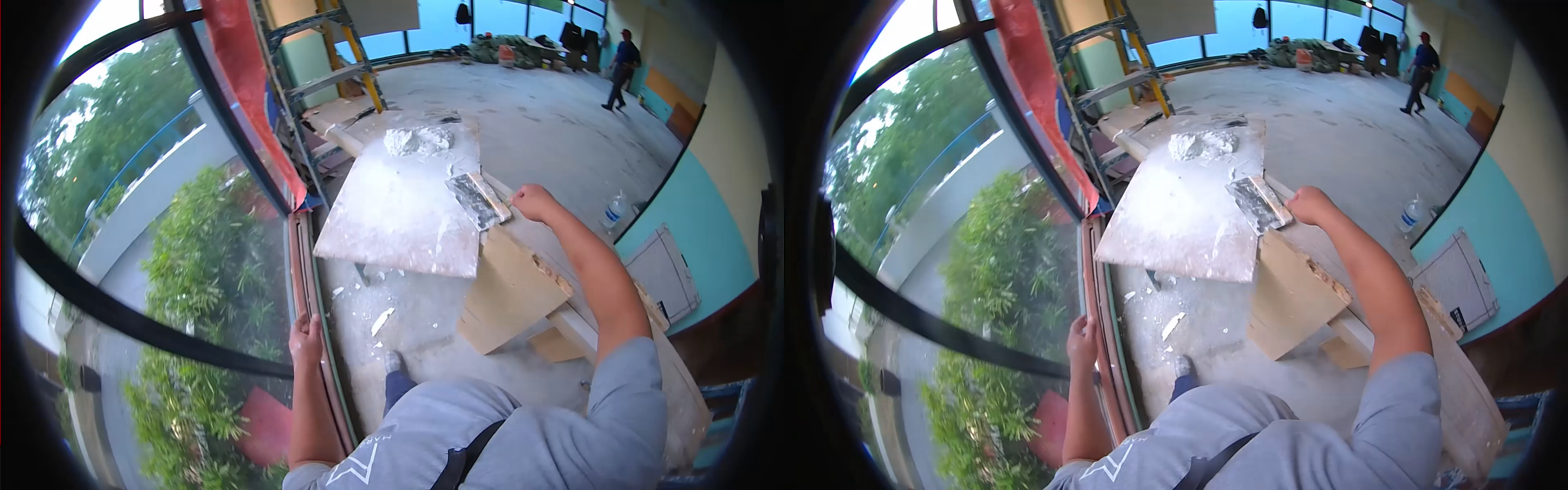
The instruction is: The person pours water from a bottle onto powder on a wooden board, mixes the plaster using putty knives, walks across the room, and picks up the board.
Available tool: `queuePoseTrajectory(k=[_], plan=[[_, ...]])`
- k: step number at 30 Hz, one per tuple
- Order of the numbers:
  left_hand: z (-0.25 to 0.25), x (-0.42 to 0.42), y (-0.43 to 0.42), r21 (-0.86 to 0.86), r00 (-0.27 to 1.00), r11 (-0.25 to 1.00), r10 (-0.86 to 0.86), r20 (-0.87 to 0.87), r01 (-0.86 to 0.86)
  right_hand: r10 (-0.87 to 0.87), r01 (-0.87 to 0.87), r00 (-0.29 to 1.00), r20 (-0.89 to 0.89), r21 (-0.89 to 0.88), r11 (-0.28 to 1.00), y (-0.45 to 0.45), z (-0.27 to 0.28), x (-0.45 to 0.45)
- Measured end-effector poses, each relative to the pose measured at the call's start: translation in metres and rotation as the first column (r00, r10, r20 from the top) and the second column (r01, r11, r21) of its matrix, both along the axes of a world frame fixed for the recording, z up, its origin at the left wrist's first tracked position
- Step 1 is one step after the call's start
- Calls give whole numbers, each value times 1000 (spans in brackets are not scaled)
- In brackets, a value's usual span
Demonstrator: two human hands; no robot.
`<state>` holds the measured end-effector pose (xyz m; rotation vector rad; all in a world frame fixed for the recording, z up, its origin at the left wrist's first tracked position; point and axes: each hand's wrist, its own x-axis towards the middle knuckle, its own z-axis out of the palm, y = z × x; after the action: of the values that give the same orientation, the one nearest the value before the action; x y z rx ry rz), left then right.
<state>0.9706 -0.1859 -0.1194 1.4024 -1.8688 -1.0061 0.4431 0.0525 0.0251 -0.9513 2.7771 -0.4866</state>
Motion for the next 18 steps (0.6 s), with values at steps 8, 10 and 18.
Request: queuePoseTrajectory(k=[8, 10, 18], plan=[[14, -113, -201, 49, 968, 968, -245, -42, 247, -124, 27, 980, 158, 509, 860, -72, -75, -82], [17, -132, -222, 116, 951, 947, -305, 45, 298, -245, 124, 949, 197, 480, 868, -78, -82, -83], [44, -190, -234, 453, 909, 795, -404, -101, 403, -414, 266, 867, 275, 448, 854, -92, -76, -81]])
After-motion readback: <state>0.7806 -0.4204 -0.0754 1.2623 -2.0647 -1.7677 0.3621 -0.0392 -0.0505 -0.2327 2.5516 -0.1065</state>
